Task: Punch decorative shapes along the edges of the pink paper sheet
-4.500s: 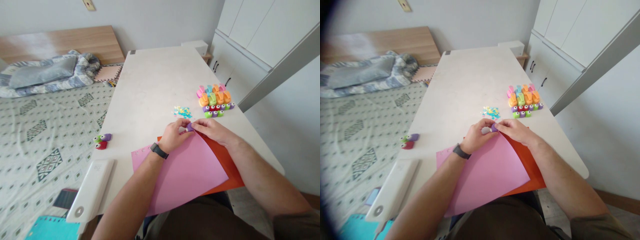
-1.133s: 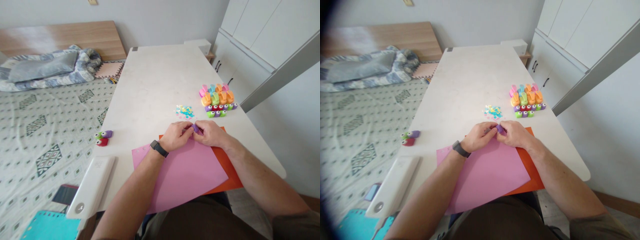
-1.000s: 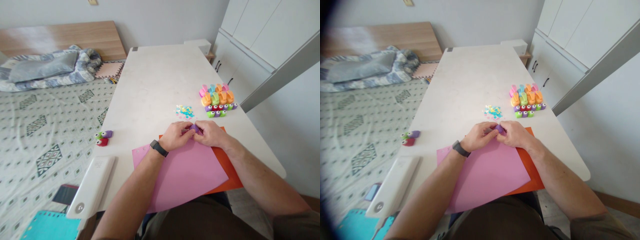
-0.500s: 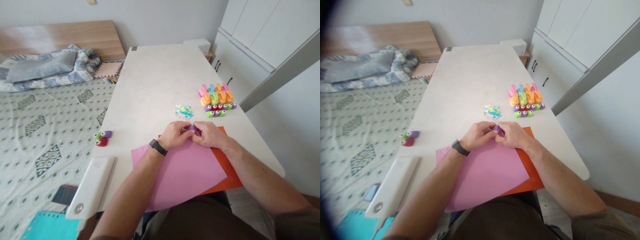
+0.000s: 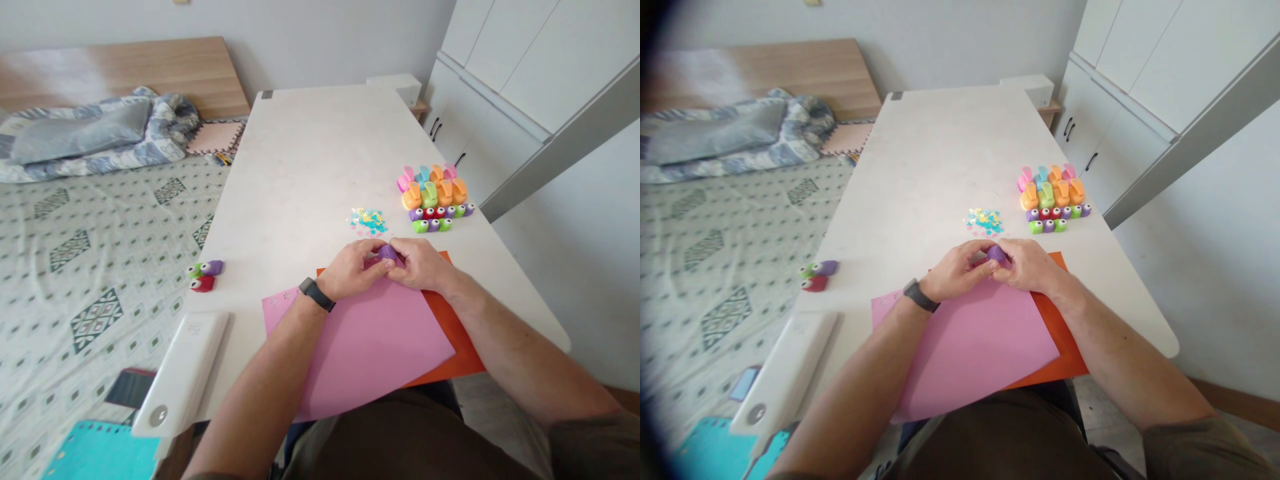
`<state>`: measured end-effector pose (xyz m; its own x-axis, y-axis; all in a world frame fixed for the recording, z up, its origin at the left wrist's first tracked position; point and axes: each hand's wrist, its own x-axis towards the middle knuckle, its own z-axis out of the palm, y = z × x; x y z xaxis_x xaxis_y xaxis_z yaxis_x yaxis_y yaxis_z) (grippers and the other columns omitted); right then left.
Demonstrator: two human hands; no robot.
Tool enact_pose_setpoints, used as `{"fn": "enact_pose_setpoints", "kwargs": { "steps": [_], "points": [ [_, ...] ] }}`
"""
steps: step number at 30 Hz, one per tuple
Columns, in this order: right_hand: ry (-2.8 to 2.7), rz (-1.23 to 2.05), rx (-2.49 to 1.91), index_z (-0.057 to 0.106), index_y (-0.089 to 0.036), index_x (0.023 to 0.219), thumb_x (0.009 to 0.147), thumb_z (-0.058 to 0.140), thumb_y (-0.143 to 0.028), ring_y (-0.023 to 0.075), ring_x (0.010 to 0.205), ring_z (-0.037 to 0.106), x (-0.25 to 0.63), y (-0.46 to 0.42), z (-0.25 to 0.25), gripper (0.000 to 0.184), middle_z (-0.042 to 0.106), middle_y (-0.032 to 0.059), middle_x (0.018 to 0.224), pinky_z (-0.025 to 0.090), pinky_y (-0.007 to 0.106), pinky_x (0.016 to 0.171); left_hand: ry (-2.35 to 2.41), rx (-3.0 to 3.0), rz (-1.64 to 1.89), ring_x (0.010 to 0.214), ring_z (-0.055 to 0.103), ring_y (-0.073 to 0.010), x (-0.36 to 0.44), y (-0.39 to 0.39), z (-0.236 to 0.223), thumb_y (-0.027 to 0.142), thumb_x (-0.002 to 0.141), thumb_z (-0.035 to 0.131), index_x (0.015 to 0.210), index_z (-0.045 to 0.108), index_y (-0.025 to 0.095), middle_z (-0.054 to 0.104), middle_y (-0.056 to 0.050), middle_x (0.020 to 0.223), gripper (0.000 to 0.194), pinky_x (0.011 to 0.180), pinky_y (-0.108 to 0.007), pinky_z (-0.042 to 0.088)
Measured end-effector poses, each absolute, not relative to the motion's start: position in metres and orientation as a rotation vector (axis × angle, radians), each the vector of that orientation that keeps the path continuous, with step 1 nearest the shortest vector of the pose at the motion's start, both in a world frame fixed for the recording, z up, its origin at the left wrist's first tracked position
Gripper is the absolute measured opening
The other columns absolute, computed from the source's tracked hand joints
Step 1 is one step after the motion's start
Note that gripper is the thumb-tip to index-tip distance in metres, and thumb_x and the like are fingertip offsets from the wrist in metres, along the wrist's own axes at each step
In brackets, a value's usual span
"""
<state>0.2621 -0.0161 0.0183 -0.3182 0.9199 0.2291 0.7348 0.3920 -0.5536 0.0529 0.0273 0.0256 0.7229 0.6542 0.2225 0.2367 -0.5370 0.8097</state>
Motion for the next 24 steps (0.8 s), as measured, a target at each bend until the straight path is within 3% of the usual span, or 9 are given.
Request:
{"fn": "enact_pose_setpoints", "kwargs": {
  "steps": [10,18,24],
  "points": [
    [-2.19,0.448,-1.419,0.04,-0.024,0.075,0.08,0.064,-0.033,0.0146,0.061,0.041,0.2605,-0.0184,0.0156,0.026,0.05,-0.0014,0.067,0.029,0.03,0.059,0.674,2.032,0.616,0.084,0.066,-0.017,0.0515,0.0297,0.0226,0.05,0.097,0.062,0.11,0.071,0.016,0.074,-0.006,0.099,0.037,0.08,-0.029,0.053],
    [-2.182,0.469,-1.428,0.04,-0.024,0.074,0.078,0.065,-0.031,0.0138,0.059,0.04,0.2607,-0.0185,0.0136,0.027,0.051,-0.0018,0.067,0.03,0.029,0.058,0.676,2.044,0.583,0.085,0.066,-0.0173,0.0507,0.0331,0.02,0.055,0.094,0.063,0.105,0.073,0.017,0.075,-0.005,0.098,0.041,0.082,-0.029,0.053],
    [-2.129,0.471,-1.424,0.044,-0.023,0.075,0.078,0.065,-0.03,0.0137,0.06,0.042,0.2596,-0.0154,0.0208,0.023,0.051,-0.0023,0.067,0.03,0.029,0.058,0.681,2.034,0.678,0.099,0.069,-0.0207,0.051,0.0299,0.0254,0.051,0.096,0.062,0.117,0.071,0.018,0.076,-0.007,0.112,0.041,0.093,-0.032,0.054]
  ]
}}
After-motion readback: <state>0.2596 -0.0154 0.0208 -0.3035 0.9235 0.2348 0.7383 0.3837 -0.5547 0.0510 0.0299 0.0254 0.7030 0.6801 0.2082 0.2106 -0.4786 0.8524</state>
